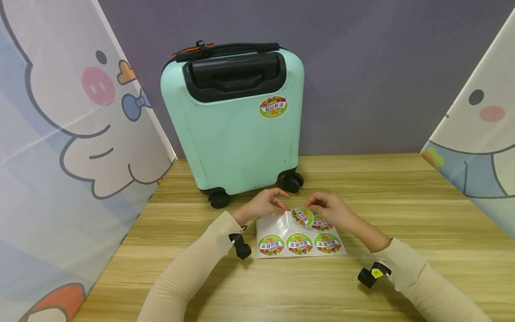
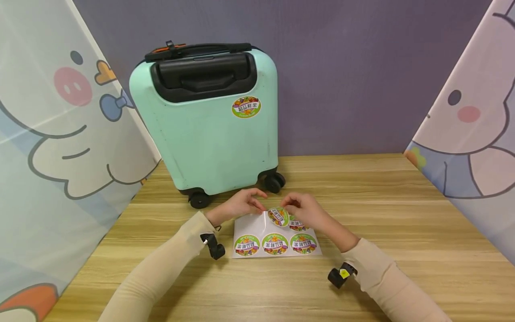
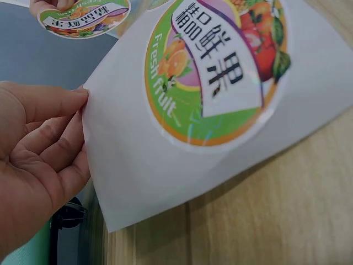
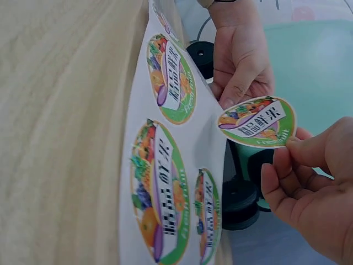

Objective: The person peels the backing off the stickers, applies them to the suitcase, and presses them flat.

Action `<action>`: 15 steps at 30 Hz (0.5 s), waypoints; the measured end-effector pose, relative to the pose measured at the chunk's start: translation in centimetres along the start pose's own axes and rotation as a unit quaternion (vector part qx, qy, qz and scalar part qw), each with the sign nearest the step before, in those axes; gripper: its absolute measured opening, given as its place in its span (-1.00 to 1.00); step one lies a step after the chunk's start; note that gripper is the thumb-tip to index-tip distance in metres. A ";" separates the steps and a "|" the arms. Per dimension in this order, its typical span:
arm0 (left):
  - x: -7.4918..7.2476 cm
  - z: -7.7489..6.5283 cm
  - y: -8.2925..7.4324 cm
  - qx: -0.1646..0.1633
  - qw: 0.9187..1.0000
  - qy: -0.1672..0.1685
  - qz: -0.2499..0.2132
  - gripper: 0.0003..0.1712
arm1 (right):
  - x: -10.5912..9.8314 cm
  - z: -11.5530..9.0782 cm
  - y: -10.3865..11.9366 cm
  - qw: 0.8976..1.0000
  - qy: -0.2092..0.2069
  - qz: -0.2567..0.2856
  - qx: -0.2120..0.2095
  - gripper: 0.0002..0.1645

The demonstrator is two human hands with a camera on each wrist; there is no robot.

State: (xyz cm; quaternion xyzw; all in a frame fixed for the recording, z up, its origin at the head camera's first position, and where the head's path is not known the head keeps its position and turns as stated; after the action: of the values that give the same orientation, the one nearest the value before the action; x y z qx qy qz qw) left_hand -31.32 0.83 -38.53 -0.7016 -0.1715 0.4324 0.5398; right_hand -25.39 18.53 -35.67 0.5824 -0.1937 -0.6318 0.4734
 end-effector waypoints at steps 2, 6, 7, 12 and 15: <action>0.0 0.0 0.0 0.003 1.000 0.000 0.001 -0.46 | 0.0 0.0 -0.3 1.000 -0.006 0.016 0.011 -0.89; 0.1 0.0 0.3 0.009 1.000 0.000 0.004 -0.49 | 0.1 -0.1 -0.9 0.998 -0.016 0.058 0.034 -0.90; 0.1 0.0 0.3 0.009 1.000 0.000 0.004 -0.49 | 0.1 -0.2 -1.1 0.997 -0.018 0.066 0.039 -0.90; 0.2 0.0 0.5 0.015 1.000 0.002 0.008 -0.49 | 0.4 -0.3 -1.7 0.989 -0.025 0.128 0.069 -0.87; 0.2 0.0 0.6 0.016 1.000 0.001 0.008 -0.50 | 0.5 -0.3 -2.0 0.980 -0.032 0.175 0.087 -0.83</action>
State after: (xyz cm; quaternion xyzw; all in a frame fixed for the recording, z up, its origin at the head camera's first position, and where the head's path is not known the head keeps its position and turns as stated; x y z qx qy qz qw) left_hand -31.33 0.73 -39.13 -0.6949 -0.1583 0.4385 0.5476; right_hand -25.82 19.13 -37.60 0.5581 -0.3618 -0.5384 0.5174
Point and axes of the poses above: each hand's wrist, its own z-axis towards the middle knuckle, its own x-axis out of the palm, y = z × x, the point moved 6 cm from there along z, towards the middle knuckle, and after that the axes turned 3 degrees about -y, right-handed, at the moved point
